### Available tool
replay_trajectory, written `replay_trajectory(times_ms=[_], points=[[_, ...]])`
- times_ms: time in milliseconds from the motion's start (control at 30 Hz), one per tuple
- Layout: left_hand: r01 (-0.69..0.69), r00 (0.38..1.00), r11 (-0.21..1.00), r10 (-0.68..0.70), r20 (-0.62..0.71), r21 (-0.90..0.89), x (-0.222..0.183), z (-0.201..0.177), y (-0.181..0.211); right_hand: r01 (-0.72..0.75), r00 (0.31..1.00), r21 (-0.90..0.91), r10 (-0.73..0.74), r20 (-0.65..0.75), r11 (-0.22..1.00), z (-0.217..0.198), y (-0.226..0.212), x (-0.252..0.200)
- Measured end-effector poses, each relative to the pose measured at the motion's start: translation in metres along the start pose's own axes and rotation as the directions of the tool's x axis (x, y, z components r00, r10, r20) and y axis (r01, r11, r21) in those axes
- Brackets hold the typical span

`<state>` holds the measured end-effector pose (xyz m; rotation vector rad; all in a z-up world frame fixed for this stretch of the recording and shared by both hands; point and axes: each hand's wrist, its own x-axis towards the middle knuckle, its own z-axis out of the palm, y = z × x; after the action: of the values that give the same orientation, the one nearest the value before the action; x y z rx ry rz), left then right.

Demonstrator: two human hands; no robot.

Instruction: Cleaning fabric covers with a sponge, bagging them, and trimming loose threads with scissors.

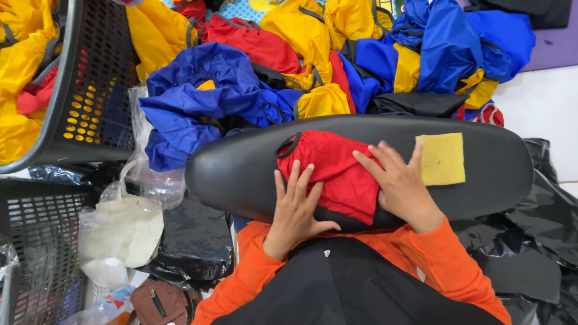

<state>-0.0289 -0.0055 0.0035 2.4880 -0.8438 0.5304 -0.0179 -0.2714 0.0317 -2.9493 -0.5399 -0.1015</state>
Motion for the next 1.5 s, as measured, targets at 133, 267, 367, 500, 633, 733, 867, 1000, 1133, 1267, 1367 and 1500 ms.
replay_trajectory(times_ms=[133,267,367,500,633,733,867,1000,1133,1267,1367,1500], points=[[-0.079,0.990,0.996,0.073,0.117,0.048,-0.006,0.008,0.003,0.063,0.988,0.050,-0.055,-0.142,0.997,0.003,0.007,-0.005],[-0.209,0.973,0.975,0.215,0.084,-0.068,-0.011,0.026,0.002,0.164,0.986,0.521,-0.136,-0.092,0.838,-0.032,-0.010,-0.020],[-0.205,0.975,0.939,0.220,0.026,-0.276,-0.010,0.018,-0.006,0.127,0.983,0.691,-0.183,0.007,0.711,-0.068,-0.015,-0.027],[-0.015,0.980,0.785,0.134,0.146,-0.620,-0.005,-0.006,-0.014,0.204,0.959,0.651,-0.284,0.018,0.731,-0.070,-0.010,-0.028],[0.143,0.976,0.634,0.039,0.216,-0.760,0.007,-0.027,-0.014,0.258,0.945,0.653,-0.328,-0.015,0.712,-0.040,-0.027,-0.015],[0.289,0.954,0.458,-0.067,0.292,-0.840,-0.005,-0.024,-0.029,0.297,0.954,0.628,-0.256,-0.158,0.720,-0.009,-0.029,-0.008],[0.572,0.819,0.266,-0.236,0.523,-0.776,-0.003,-0.037,-0.035,0.229,0.964,0.671,-0.071,-0.255,0.705,0.029,-0.021,-0.008],[0.751,0.640,0.147,-0.401,0.655,-0.644,0.025,-0.061,-0.039,-0.129,0.968,0.806,0.249,-0.024,0.578,0.089,-0.016,-0.020],[0.829,0.505,0.084,-0.538,0.675,-0.553,0.025,-0.048,-0.048,-0.288,0.929,0.777,0.362,0.084,0.560,0.064,-0.039,-0.005],[0.525,0.757,0.663,-0.650,-0.063,-0.533,0.008,-0.031,-0.053,-0.328,0.905,0.721,0.421,0.056,0.610,0.049,-0.050,0.006],[0.111,0.879,0.990,-0.138,-0.457,-0.086,0.020,-0.036,-0.014,-0.346,0.899,0.718,0.433,0.069,0.604,0.047,-0.051,0.007],[-0.207,0.965,0.966,0.227,-0.131,0.153,0.028,0.003,0.009,-0.361,0.885,0.739,0.458,0.080,0.568,0.051,-0.045,0.005]])
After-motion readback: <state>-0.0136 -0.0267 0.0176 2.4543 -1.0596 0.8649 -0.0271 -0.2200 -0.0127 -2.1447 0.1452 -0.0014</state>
